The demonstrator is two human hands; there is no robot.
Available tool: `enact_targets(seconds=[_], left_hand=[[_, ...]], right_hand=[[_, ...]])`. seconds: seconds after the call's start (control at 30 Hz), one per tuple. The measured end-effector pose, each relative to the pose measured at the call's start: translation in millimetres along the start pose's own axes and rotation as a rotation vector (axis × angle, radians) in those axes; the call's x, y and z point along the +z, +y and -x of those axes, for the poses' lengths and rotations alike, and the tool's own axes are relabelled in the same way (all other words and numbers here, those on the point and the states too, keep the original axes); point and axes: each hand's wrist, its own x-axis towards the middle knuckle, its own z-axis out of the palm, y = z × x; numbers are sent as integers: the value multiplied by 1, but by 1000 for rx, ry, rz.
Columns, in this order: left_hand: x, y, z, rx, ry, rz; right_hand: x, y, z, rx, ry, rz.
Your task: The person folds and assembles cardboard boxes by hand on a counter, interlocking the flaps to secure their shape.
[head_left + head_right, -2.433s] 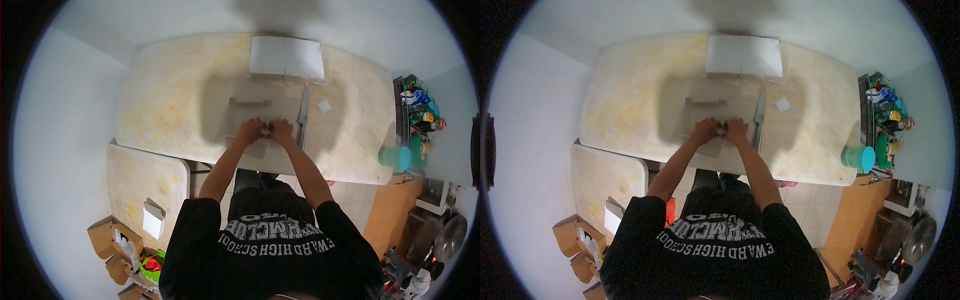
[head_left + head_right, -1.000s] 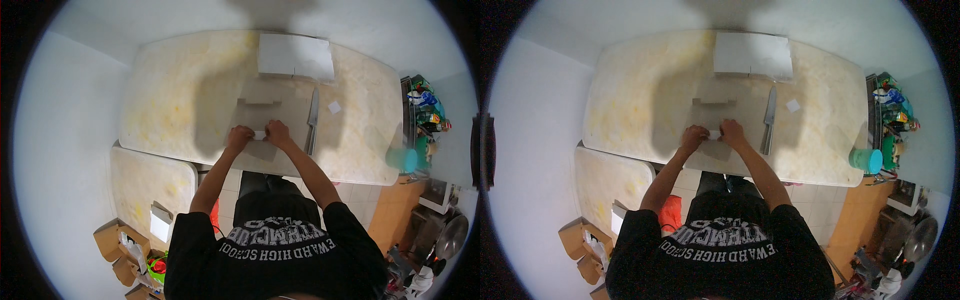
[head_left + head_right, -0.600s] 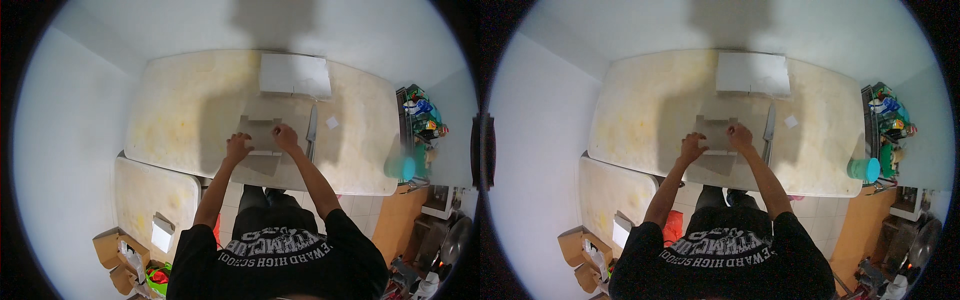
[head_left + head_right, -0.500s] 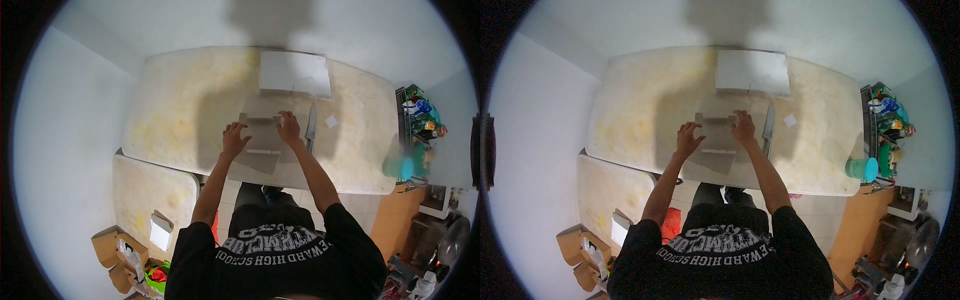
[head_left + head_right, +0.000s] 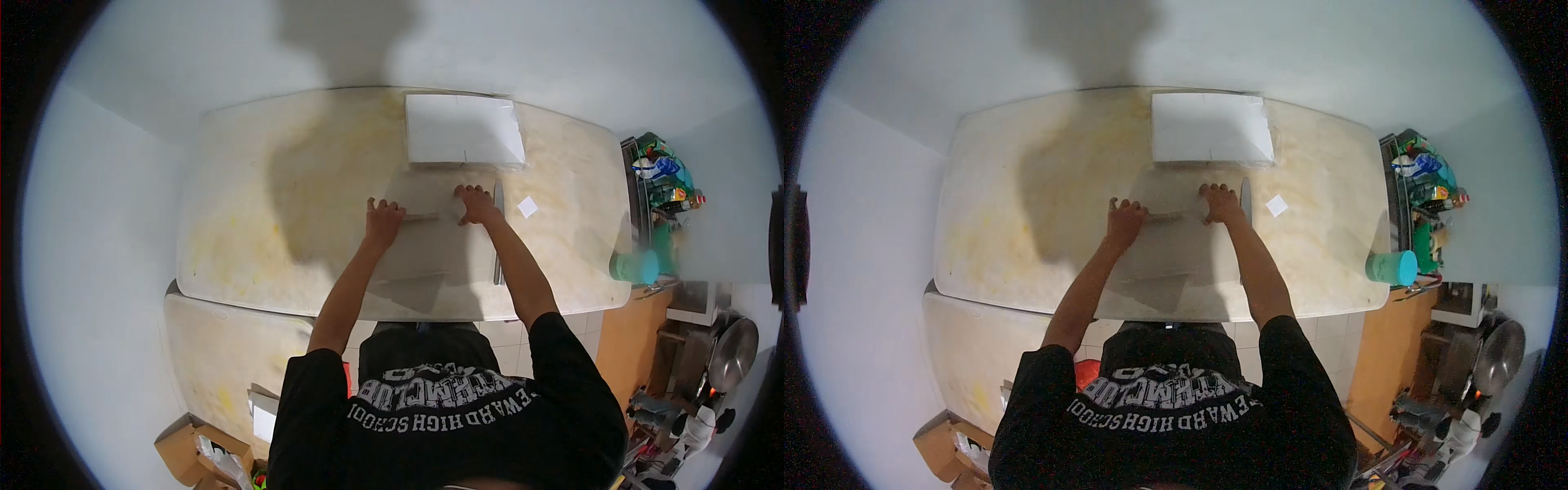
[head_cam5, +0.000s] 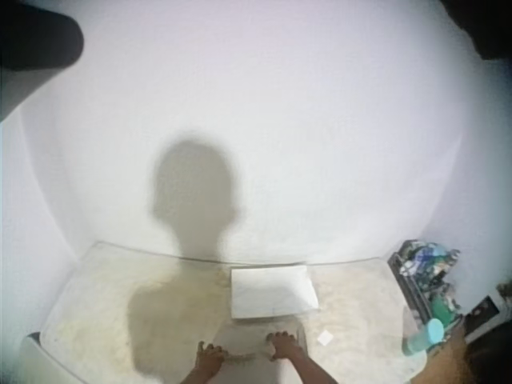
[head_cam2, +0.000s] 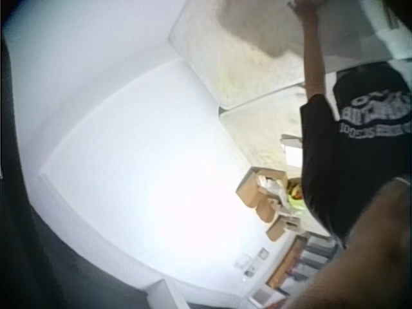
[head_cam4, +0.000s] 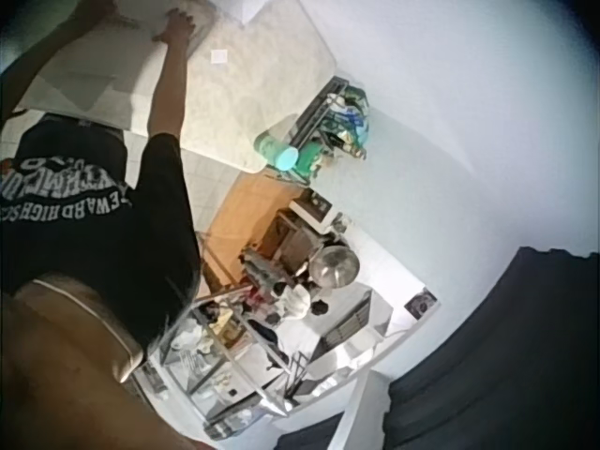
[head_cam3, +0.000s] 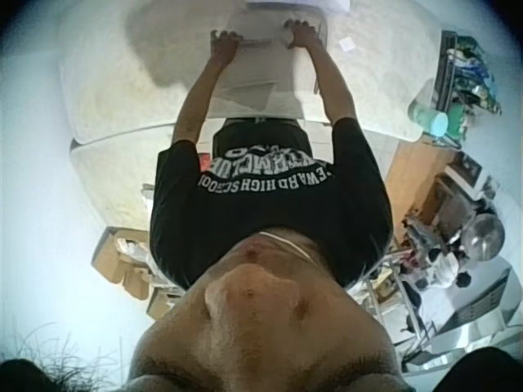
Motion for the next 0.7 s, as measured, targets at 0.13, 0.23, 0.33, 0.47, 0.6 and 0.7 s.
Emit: enact_targets(seconds=[0.13,0.23,0.33,0.47,0.6,0.7], left_hand=[[-12,-41,8,9,32,115],[-28,-68,22,29,83,56],[-37,-74,23,-6,-79,13],[-4,-19,40,196,-81,290],[28,30,93,148,-252,385],[23,40,97,145,-187,360]], right_hand=[[7,-13,8,-65,12,-21],[10,-48,13,-254,144,-20],[25,-65,4,-216,64,-112],[42,-75,-15,-221,34,-163],[27,-100,-9,-196,8,-148],[32,-101,-6,-188,63,-168]])
